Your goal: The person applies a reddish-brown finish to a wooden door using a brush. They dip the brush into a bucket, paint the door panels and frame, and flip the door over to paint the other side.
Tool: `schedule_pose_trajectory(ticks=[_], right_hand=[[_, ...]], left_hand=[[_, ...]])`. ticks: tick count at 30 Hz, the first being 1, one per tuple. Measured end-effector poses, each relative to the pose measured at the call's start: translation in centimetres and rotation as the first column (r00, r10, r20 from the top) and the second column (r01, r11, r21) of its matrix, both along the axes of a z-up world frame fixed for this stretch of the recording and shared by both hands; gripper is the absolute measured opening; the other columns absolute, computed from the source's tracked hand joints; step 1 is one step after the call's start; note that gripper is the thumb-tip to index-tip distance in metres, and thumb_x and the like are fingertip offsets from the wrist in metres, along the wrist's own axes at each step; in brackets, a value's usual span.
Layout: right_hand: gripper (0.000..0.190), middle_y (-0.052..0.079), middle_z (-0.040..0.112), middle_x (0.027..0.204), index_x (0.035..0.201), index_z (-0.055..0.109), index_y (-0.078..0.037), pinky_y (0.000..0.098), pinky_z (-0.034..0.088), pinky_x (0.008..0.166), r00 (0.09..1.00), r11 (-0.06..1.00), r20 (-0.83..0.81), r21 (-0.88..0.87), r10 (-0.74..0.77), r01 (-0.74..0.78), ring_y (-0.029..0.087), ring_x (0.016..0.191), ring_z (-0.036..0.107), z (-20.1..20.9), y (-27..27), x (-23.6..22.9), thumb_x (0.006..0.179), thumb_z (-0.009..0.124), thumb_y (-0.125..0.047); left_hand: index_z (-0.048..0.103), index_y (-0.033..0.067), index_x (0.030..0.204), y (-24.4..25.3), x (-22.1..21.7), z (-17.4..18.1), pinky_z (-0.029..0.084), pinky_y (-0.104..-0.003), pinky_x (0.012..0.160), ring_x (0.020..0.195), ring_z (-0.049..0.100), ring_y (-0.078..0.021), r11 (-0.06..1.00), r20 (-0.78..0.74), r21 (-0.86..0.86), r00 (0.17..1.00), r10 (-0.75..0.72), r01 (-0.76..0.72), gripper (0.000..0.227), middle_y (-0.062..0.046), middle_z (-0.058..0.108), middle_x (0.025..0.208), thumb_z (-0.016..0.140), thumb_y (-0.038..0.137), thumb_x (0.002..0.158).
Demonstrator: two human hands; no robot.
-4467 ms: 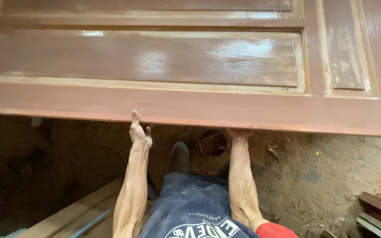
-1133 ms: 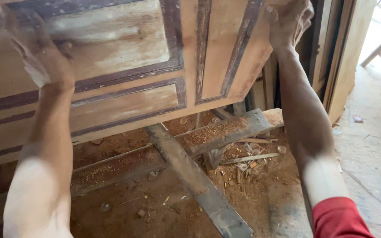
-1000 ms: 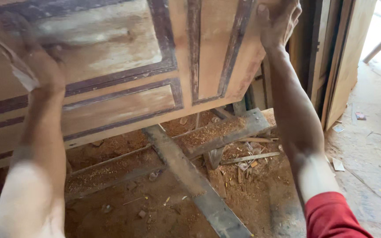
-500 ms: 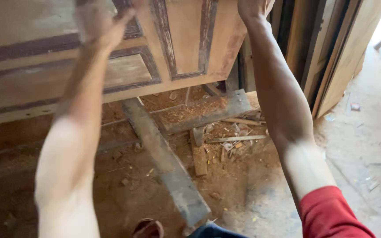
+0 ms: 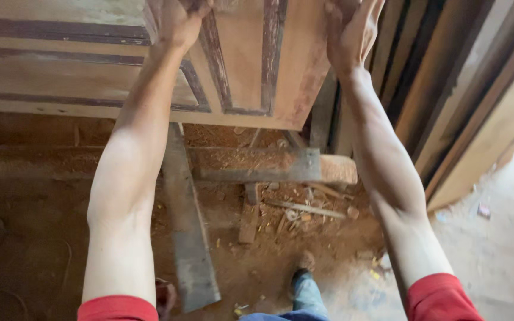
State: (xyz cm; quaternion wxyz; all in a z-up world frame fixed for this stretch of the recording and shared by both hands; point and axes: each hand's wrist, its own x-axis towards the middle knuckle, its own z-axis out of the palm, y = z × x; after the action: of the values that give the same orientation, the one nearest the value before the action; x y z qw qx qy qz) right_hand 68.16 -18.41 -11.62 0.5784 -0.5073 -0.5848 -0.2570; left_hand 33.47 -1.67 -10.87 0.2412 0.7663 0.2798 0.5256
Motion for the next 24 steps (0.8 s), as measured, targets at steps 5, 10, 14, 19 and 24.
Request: schedule_pose_trajectory(ticks=[5,10,14,19,24], right_hand=[[0.085,0.016,0.054,0.137,0.164,0.016,-0.014,0.0356,0.059,0.096,0.943,0.945,-0.051,0.008,0.328,-0.328,0.03,0.119,0.063,-0.3,0.2,-0.1,0.109,0.081,-0.012],[0.092,0.015,0.056,0.128,0.167,0.017,-0.008,0.0353,0.054,0.099,0.932,0.929,-0.089,-0.094,0.35,-0.358,0.026,0.11,0.058,0.1,0.0,0.3,0.105,0.085,-0.017],[0.092,0.017,0.052,0.135,0.163,0.014,-0.003,0.0385,0.05,0.109,0.915,0.911,-0.005,-0.086,0.404,-0.403,0.028,0.122,0.056,1.4,0.6,0.6,0.107,0.083,-0.025],[0.073,0.014,0.049,0.144,0.162,0.024,-0.006,0.0394,0.046,0.112,0.876,0.879,0.099,0.014,0.472,-0.476,0.027,0.129,0.054,4.8,2.8,1.2,0.115,0.071,-0.035],[0.039,0.001,0.047,0.09,0.118,0.054,-0.001,0.0276,0.036,0.07,0.594,0.629,-0.229,0.134,0.771,-0.765,0.011,0.078,0.041,8.0,6.6,2.5,0.117,0.075,-0.034]], left_hand=[[0.063,0.0038,0.123,-1.1,-0.3,-0.5,0.053,-0.049,0.083,0.103,0.069,-0.0344,0.674,-0.136,0.375,0.681,0.719,-0.637,0.072,-0.015,0.07,0.113,0.09,0.06,0.086],[0.054,0.0035,0.138,-3.1,-0.1,0.3,0.058,-0.047,0.082,0.103,0.07,-0.0379,0.675,-0.088,0.237,0.676,0.732,-0.699,0.083,-0.025,0.06,0.131,0.096,0.052,0.086],[0.052,0.0074,0.143,-5.1,-0.6,0.8,0.057,-0.05,0.084,0.105,0.068,-0.0439,0.66,-0.079,0.244,0.664,0.744,-0.711,0.085,-0.03,0.052,0.144,0.099,0.046,0.084],[0.033,0.0026,0.154,-5.5,-0.4,2.0,0.052,-0.05,0.093,0.111,0.065,-0.0463,0.661,-0.083,0.132,0.657,0.75,-0.738,0.109,-0.031,0.047,0.146,0.101,0.043,0.079],[0.035,0.0048,0.158,-5.5,-0.4,1.5,0.048,-0.048,0.11,0.134,0.056,-0.0474,0.628,-0.109,0.149,0.619,0.778,-0.763,0.109,-0.029,0.039,0.161,0.102,0.046,0.084]])
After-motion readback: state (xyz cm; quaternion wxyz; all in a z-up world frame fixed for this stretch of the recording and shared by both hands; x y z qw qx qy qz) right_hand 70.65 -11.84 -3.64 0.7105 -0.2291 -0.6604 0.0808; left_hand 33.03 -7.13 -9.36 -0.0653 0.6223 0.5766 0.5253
